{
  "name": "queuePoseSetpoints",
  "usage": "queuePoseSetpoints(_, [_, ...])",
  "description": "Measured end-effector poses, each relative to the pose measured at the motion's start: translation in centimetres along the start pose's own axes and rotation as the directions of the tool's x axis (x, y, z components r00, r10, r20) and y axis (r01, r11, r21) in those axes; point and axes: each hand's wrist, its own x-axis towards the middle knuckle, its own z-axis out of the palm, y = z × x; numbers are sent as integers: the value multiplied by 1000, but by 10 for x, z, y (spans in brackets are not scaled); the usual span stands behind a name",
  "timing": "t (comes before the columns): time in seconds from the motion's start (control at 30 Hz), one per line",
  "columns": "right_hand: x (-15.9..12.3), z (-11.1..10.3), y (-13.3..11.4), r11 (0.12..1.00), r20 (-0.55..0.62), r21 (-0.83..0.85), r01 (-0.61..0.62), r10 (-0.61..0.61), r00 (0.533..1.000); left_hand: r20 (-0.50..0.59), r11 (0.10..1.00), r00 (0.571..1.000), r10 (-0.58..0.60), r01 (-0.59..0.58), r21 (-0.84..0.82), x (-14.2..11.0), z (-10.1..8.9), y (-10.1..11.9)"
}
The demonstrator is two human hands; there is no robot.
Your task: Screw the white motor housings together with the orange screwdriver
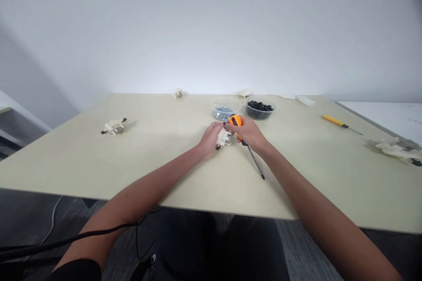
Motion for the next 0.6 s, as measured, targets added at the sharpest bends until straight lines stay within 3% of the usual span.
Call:
queuePoseSetpoints(0.13, [0, 2, 0, 1000, 17, -16, 3, -3, 1000, 37, 1000, 999, 4, -3, -24, 0, 0, 1])
queuePoseSetpoints(0.6, [-1, 4, -1, 996, 3, -78, 31, -31, 1000, 5, 1000, 1000, 19, -19, 0, 0, -5, -5])
